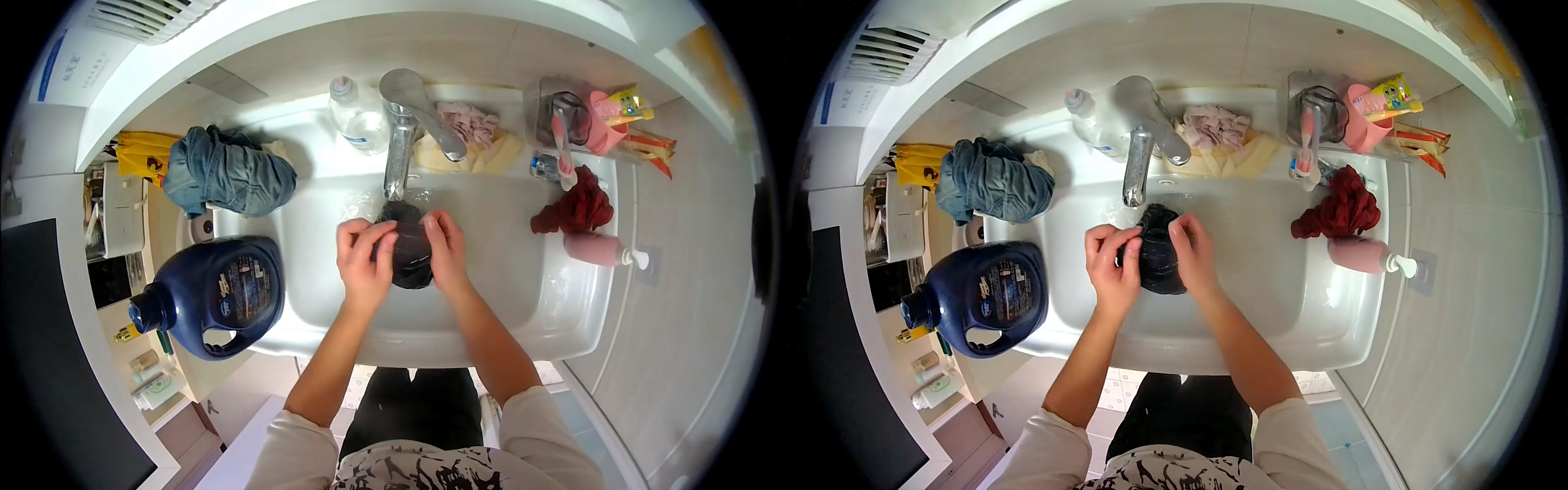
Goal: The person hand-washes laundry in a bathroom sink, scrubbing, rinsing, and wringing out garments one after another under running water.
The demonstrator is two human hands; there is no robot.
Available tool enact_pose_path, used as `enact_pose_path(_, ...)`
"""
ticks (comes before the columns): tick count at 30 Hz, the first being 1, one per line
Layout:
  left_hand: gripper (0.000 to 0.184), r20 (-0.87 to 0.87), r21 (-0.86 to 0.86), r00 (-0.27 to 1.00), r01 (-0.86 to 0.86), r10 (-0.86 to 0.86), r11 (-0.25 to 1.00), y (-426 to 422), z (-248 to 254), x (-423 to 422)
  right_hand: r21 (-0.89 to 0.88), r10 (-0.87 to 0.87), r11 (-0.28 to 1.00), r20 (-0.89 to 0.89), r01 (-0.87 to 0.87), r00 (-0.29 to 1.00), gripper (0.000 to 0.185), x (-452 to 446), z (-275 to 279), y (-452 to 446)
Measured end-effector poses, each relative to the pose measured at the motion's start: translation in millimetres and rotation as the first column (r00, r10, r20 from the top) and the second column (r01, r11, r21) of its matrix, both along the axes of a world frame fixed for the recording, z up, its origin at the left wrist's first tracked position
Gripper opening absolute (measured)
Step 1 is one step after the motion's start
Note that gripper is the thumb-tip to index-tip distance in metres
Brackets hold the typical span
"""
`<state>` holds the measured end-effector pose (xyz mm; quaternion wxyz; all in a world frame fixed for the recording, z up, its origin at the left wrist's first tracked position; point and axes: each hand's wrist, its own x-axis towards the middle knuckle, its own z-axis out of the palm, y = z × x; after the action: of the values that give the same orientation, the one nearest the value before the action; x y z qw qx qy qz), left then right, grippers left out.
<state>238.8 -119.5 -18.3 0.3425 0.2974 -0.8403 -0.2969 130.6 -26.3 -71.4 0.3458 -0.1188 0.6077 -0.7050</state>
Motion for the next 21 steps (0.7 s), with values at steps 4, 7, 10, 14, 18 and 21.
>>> enact_pose_path(4,0.017,-0.078,0.912,0.788,-0.192,0.611,0.363,3,-13,-21,0.185,0.047,0.980,0.111,-0.067,0.993,0.027,17,-3,-5)
enact_pose_path(7,0.017,-0.014,0.405,0.959,-0.253,0.282,0.879,32,-8,-14,0.141,0.001,0.989,0.256,-0.039,0.967,0.030,16,1,-9)
enact_pose_path(10,0.011,0.038,-0.005,0.999,0.030,-0.030,1.000,55,-8,-19,0.002,0.177,0.981,0.369,-0.192,0.912,0.030,1,-18,5)
enact_pose_path(14,0.012,0.260,0.227,0.938,-0.291,0.230,0.929,13,-7,-44,0.019,-0.055,0.998,0.660,0.057,0.750,0.031,21,14,-12)
enact_pose_path(18,0.009,0.147,-0.085,0.989,0.019,-0.006,0.996,51,-18,-22,-0.343,0.237,0.939,0.636,-0.006,0.734,0.035,12,-32,7)
enact_pose_path(21,0.012,0.284,-0.085,0.950,0.162,-0.132,0.983,70,0,-18,0.043,0.131,0.983,0.524,-0.181,0.841,0.038,11,-38,3)
